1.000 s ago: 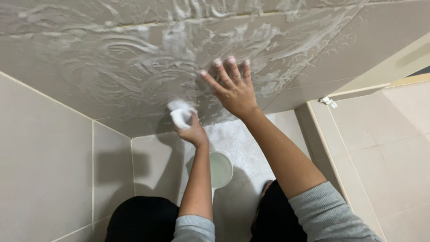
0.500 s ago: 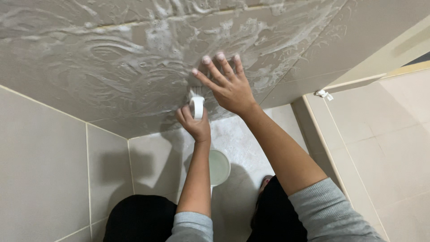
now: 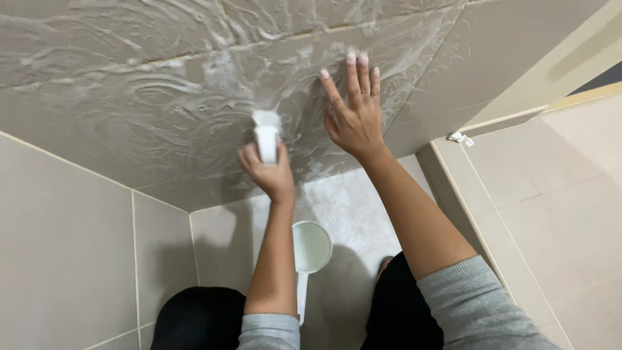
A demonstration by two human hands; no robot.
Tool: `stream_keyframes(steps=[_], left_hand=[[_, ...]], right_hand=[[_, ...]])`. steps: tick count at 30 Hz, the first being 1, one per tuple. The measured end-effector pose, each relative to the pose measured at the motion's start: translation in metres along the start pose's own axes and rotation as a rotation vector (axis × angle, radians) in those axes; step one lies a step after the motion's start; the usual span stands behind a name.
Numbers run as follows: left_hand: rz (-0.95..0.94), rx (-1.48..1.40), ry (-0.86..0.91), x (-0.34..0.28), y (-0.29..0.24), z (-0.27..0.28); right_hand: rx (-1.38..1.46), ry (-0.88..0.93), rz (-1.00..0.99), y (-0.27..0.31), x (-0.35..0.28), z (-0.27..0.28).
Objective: The person scrubs a tiled wall with a white brush and soapy water. They use their left hand to steady themselves against the wall while scrubbing with their right hand. A white scoop is visible on the floor nearby.
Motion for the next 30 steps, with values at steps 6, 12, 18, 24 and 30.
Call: stream_keyframes(steps=[6,12,18,24,30], left_hand=[[0.093,-0.053,-0.148,0.035,-0.006,0.047],[-0.196,-0.088,0.169,0.067,-0.098,0.040],[-0.170,-0.120,-0.027,0.098,-0.084,0.080],[-0.224,0.010,0.216,0.083,-0.080,0.057],[-0.088,-0.088,-0.117,0.148,-0.064,0.093]], right_hand=[[0.017,-0.066,0.027,0.006,0.000,0.018],[0.063,0.009,0.010,0.009,-0.001,0.023],[0.076,0.012,0.011,0.010,-0.002,0.028],[0.081,-0.039,-0.023,0.012,0.001,0.017],[0.070,0.021,-0.045,0.009,0.001,0.003]])
Point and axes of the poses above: each hand's wrist, its own x-axis towards the middle knuckle, its own z-axis out of the back of the hand, y = z × x, the point moved 4 cm from there along x, towards the middle knuckle, and after that the axes turned 9 degrees about y, right-handed, at the moved point
